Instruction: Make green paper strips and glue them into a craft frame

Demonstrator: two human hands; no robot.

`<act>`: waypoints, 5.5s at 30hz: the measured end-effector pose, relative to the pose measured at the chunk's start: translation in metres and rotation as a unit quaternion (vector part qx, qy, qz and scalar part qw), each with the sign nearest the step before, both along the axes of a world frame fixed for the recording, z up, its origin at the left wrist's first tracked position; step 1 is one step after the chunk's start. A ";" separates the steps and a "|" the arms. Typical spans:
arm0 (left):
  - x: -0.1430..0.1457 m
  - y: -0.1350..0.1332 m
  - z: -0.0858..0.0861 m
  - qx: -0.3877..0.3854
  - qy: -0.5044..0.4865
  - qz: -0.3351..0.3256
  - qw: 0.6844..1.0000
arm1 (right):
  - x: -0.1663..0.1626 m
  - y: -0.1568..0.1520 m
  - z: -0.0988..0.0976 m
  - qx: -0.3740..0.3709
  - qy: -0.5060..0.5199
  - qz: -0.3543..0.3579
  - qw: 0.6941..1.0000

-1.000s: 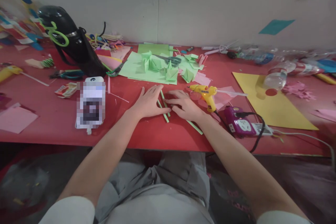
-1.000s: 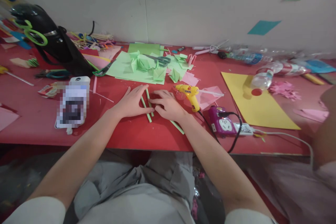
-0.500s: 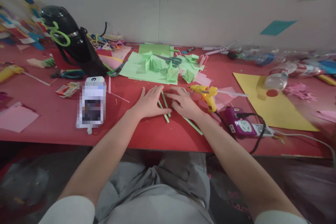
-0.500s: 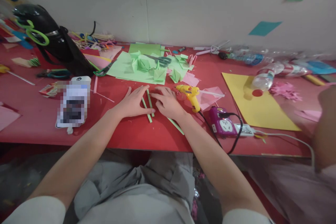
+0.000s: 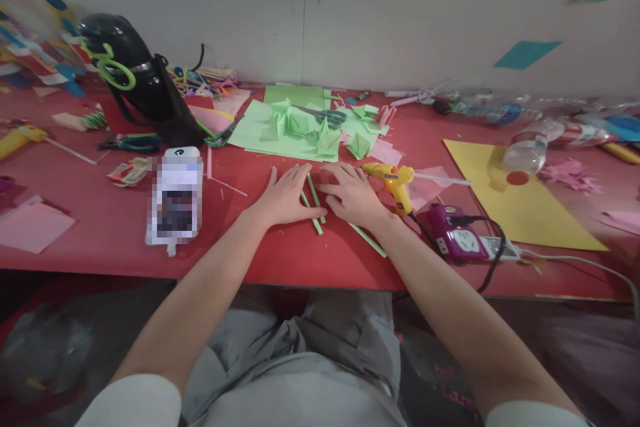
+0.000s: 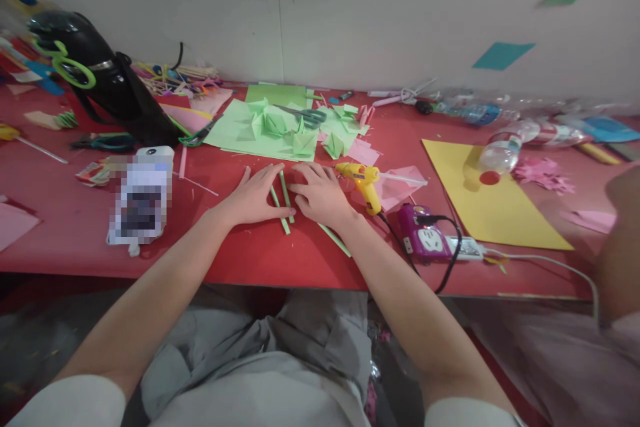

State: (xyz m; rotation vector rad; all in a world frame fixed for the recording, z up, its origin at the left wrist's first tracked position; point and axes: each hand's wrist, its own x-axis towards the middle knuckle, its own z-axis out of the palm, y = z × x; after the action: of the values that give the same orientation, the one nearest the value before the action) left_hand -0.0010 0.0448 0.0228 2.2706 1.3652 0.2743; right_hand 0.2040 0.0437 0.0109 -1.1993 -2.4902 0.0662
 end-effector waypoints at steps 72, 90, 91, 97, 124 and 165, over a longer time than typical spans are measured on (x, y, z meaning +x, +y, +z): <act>-0.001 0.000 0.001 -0.003 -0.011 -0.004 1.000 | -0.015 0.041 -0.013 -0.129 0.057 0.013 0.990; -0.002 0.001 -0.001 -0.004 -0.008 -0.006 1.000 | -0.012 0.035 -0.008 -0.154 0.120 -0.015 0.981; -0.002 0.001 -0.001 -0.004 -0.008 -0.007 1.000 | -0.010 0.035 -0.007 -0.158 0.142 -0.019 0.977; -0.002 0.001 -0.002 -0.004 -0.007 -0.008 1.000 | -0.007 0.034 -0.005 -0.164 0.183 -0.005 0.969; -0.002 0.003 -0.005 0.004 -0.014 -0.010 1.000 | -0.014 0.035 -0.008 -0.169 0.115 -0.034 0.978; -0.001 0.002 -0.006 -0.004 -0.012 0.001 1.000 | -0.007 0.019 0.015 -0.137 0.225 -0.047 0.963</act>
State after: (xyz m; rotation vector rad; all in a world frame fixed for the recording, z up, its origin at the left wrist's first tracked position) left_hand -0.0017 0.0464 0.0171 2.2530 1.3540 0.2963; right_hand 0.1973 0.0626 0.0254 -1.2398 -2.0662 0.6072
